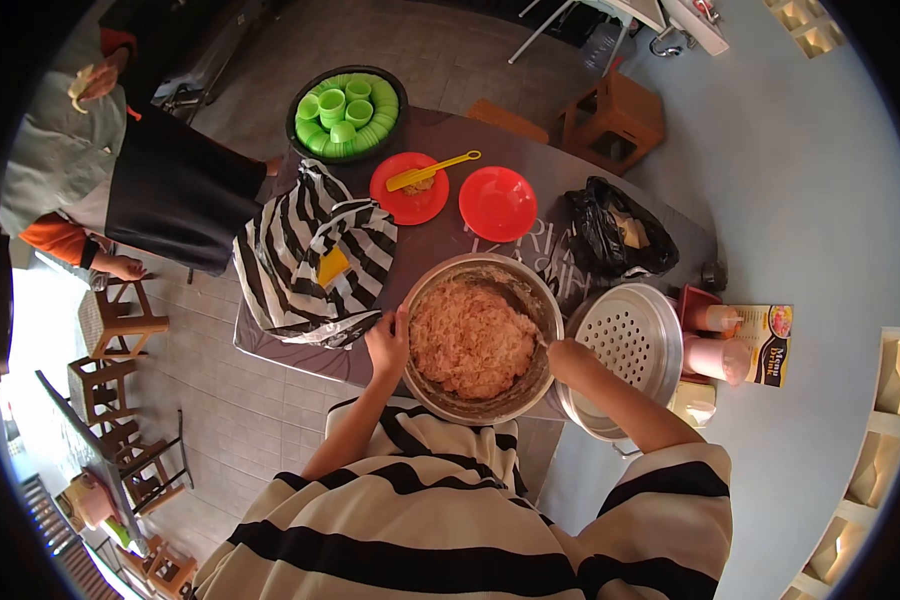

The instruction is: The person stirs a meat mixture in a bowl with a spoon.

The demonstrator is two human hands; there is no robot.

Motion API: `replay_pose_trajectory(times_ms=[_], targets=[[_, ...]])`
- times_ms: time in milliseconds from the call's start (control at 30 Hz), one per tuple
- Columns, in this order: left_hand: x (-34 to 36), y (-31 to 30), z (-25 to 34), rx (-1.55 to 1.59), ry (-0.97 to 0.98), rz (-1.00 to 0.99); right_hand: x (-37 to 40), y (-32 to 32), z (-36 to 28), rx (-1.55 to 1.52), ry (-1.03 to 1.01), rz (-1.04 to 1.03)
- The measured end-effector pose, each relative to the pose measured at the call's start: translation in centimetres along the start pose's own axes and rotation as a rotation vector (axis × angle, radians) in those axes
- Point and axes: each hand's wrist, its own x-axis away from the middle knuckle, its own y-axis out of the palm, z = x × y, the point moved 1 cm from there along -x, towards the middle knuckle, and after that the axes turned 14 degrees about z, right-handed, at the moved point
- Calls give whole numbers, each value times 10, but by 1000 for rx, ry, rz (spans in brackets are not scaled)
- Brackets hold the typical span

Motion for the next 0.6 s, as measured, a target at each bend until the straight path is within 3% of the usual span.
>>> replay_pose_trajectory(times_ms=[33, 100, 133, 200, 233, 300, 400, 600], targets=[[0, 0, -1, -1, -1, 0, -2, 1, 0, -1, -1, -1], [0, 1, -1, 6, -6, -14, -5, 3, -3, 96, -145, -257], [0, 0, -1, 5, -5, -11, -1, -10, -10, 96, -148, -256], [0, 0, 0, 16, -40, -22, 11, -34, -19, -214, 264, -448], [0, 1, -1, 22, -45, -13, 6, -26, -12, -213, 261, -446], [-1, 1, -3, 7, -39, -22, 3, -8, -4, -394, 214, -663], [-1, 2, -4, 3, -13, -18, 15, -10, -21, -568, 365, -746], [-2, 2, 1, 36, 30, 9, 41, -21, -63, -787, 402, -682]])
